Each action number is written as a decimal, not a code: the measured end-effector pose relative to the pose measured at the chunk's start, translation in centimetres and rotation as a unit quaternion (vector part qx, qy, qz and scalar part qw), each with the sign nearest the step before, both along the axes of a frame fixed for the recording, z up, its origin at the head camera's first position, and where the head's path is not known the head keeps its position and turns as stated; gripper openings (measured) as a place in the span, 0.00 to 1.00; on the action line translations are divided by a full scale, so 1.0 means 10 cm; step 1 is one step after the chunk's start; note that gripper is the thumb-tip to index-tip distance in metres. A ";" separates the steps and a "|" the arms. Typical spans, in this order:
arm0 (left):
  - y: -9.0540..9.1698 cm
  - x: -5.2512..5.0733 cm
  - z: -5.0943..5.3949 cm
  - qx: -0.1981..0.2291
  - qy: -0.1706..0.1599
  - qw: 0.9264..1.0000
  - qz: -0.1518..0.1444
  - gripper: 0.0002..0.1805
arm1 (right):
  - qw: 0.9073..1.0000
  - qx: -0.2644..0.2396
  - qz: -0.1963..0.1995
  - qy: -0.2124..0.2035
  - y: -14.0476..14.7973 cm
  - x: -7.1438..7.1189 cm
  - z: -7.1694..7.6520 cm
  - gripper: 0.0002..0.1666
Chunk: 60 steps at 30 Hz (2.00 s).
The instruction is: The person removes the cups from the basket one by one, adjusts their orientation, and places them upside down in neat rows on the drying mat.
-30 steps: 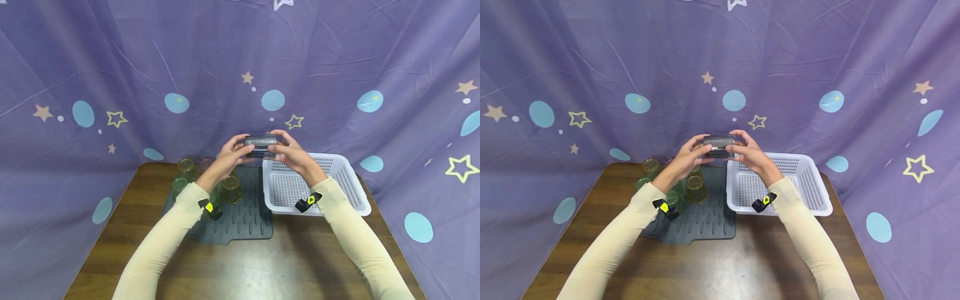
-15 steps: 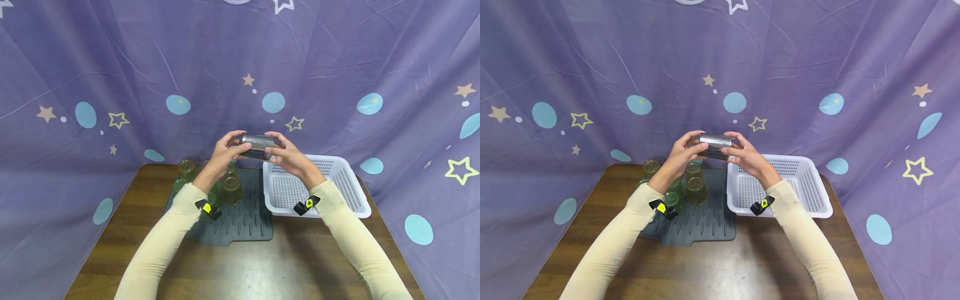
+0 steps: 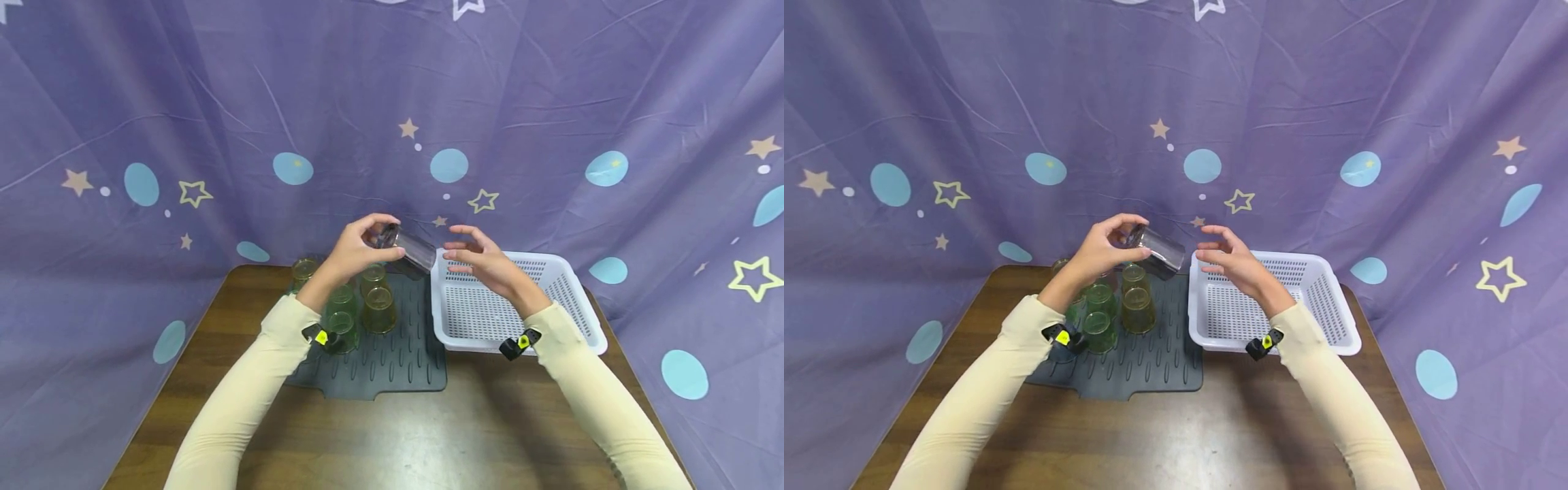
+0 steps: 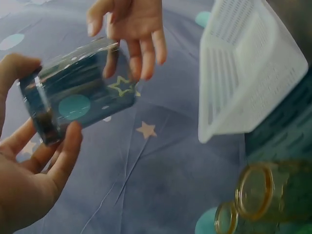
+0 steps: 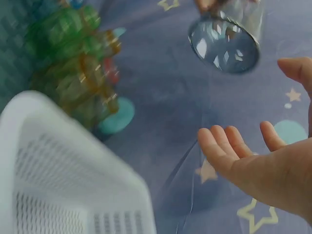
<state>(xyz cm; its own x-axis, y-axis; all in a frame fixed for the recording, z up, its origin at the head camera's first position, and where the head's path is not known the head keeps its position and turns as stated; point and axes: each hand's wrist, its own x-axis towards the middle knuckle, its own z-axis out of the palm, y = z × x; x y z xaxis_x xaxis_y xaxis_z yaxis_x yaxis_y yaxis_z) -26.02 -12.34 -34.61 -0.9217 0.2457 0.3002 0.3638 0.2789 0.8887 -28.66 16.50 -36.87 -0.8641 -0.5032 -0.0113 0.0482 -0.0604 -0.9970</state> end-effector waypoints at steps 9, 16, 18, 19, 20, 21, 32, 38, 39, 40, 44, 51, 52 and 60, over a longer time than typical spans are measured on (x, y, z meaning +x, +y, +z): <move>-0.05 0.11 -0.13 -0.179 0.047 0.980 -0.071 0.30 | 0.972 0.215 0.048 0.087 0.25 0.08 -0.36 0.32; -0.04 0.16 -0.28 -0.226 0.044 0.967 -0.104 0.30 | 0.914 0.329 0.097 0.218 0.23 0.24 -0.61 0.27; -0.03 0.17 -0.34 -0.243 0.039 0.962 -0.116 0.31 | 0.894 0.355 0.100 0.256 0.19 0.28 -0.67 0.28; -0.03 0.17 -0.37 -0.251 0.037 0.960 -0.121 0.31 | 0.882 0.368 0.101 0.275 0.16 0.30 -0.69 0.28; -0.03 0.18 -0.40 -0.261 0.037 0.956 -0.127 0.31 | 0.870 0.381 0.103 0.296 0.14 0.32 -0.71 0.30; -0.02 0.18 -0.43 -0.271 0.038 0.953 -0.133 0.31 | 0.857 0.394 0.106 0.315 0.11 0.33 -0.73 0.31; 0.04 0.22 -0.81 -0.370 0.044 0.917 -0.144 0.32 | 0.761 0.459 0.168 0.427 -0.04 0.39 -0.83 0.30; 0.04 0.24 -0.97 -0.414 0.043 0.898 -0.139 0.32 | 0.747 0.474 0.160 0.438 -0.08 0.39 -0.88 0.29; 0.04 0.25 -0.98 -0.420 0.041 0.896 -0.140 0.32 | 0.747 0.474 0.159 0.439 -0.08 0.39 -0.89 0.29; 0.04 0.25 -1.00 -0.423 0.039 0.894 -0.142 0.33 | 0.746 0.472 0.158 0.441 -0.09 0.39 -0.89 0.29; 0.03 0.28 -1.05 -0.434 0.038 0.888 -0.146 0.34 | 0.746 0.467 0.157 0.449 -0.10 0.41 -0.89 0.27; -0.03 0.30 -1.12 -0.452 0.033 0.880 -0.143 0.36 | 0.746 0.472 0.154 0.445 -0.11 0.41 -0.88 0.26; -0.03 0.30 -1.13 -0.454 0.032 0.879 -0.142 0.36 | 0.746 0.472 0.154 0.444 -0.11 0.40 -0.89 0.26; -0.08 0.33 -1.20 -0.463 0.030 0.875 -0.139 0.36 | 0.753 0.469 0.156 0.434 -0.11 0.39 -0.92 0.25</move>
